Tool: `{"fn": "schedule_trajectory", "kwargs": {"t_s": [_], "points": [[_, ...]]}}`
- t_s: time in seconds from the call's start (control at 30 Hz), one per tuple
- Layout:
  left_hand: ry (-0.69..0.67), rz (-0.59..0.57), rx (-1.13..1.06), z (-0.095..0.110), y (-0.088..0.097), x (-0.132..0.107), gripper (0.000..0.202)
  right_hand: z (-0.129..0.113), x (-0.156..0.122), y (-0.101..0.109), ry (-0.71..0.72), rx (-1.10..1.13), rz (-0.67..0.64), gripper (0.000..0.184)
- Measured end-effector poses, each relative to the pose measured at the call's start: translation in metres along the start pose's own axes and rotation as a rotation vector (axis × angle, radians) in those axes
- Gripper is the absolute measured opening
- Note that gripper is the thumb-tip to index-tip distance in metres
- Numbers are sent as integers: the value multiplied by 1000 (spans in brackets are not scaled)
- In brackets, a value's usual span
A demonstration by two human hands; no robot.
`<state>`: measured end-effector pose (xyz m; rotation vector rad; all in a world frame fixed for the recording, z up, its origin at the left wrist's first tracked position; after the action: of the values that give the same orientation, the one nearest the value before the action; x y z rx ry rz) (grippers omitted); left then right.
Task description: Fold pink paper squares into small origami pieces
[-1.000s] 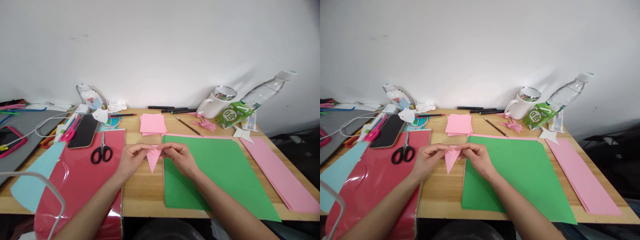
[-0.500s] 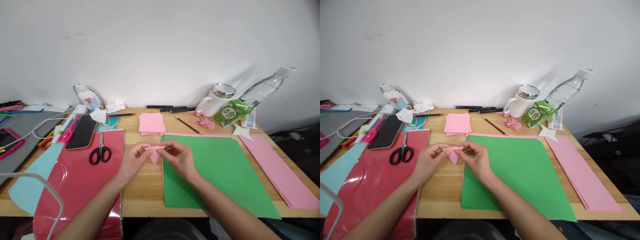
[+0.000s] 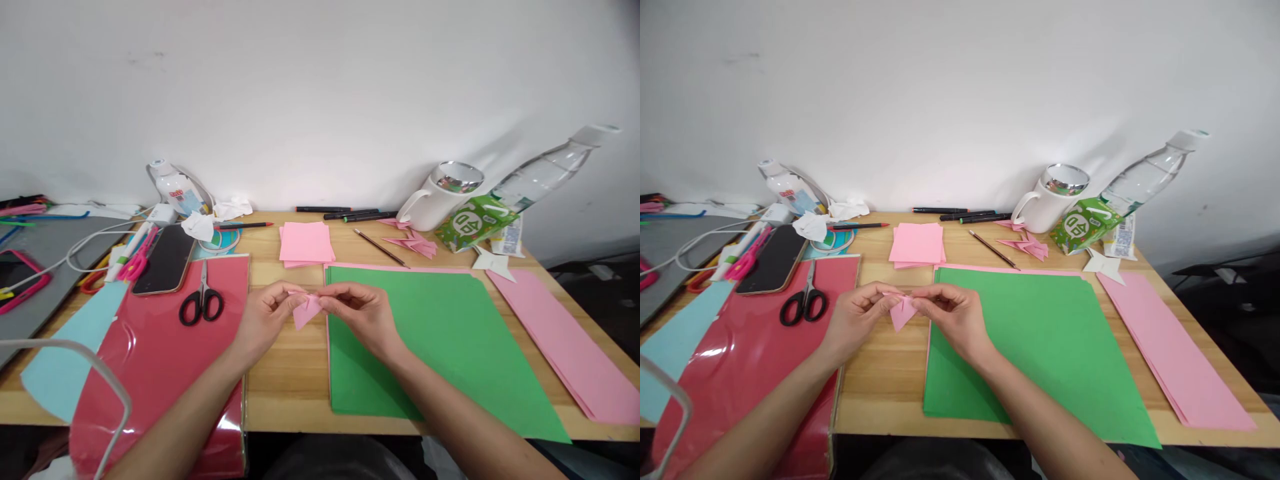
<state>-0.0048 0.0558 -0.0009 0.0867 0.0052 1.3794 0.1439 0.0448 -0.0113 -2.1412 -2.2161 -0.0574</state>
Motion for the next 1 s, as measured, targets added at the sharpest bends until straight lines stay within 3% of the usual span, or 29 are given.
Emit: {"fn": "schedule_trajectory", "kwargs": {"t_s": [0.13, 0.27, 0.43, 0.63, 0.8, 1.0], "points": [[-117, -10, 155, 7, -1, -3, 16, -12, -4, 5, 117, -111, 91, 8], [-147, 9, 164, 12, 1, -5, 16, -9, -4, 6, 90, -22, 86, 14], [11, 3, -71, 3, 1, -2, 19, -5, -3, 2, 47, 60, 30, 15], [226, -120, -313, -13, -14, -4, 30, -12, -4, -1, 109, -15, 11, 7], [266, -148, -392, -18, -17, -5, 31, -18, -5, -7, 149, -66, -74, 8], [294, -132, -351, -21, -16, -6, 30, -9, -2, -7, 69, -15, -73, 5]]}}
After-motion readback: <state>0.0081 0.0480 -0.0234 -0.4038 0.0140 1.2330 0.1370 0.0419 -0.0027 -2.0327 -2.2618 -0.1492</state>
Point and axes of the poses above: each hand's wrist, its own x-axis towards the middle knuckle, its own y-axis out of the back of the hand, z = x × y, the point moved 9 cm from there along x, towards the middle knuckle, and after that the axes turned 9 degrees about -x, right-handed, at the moved point
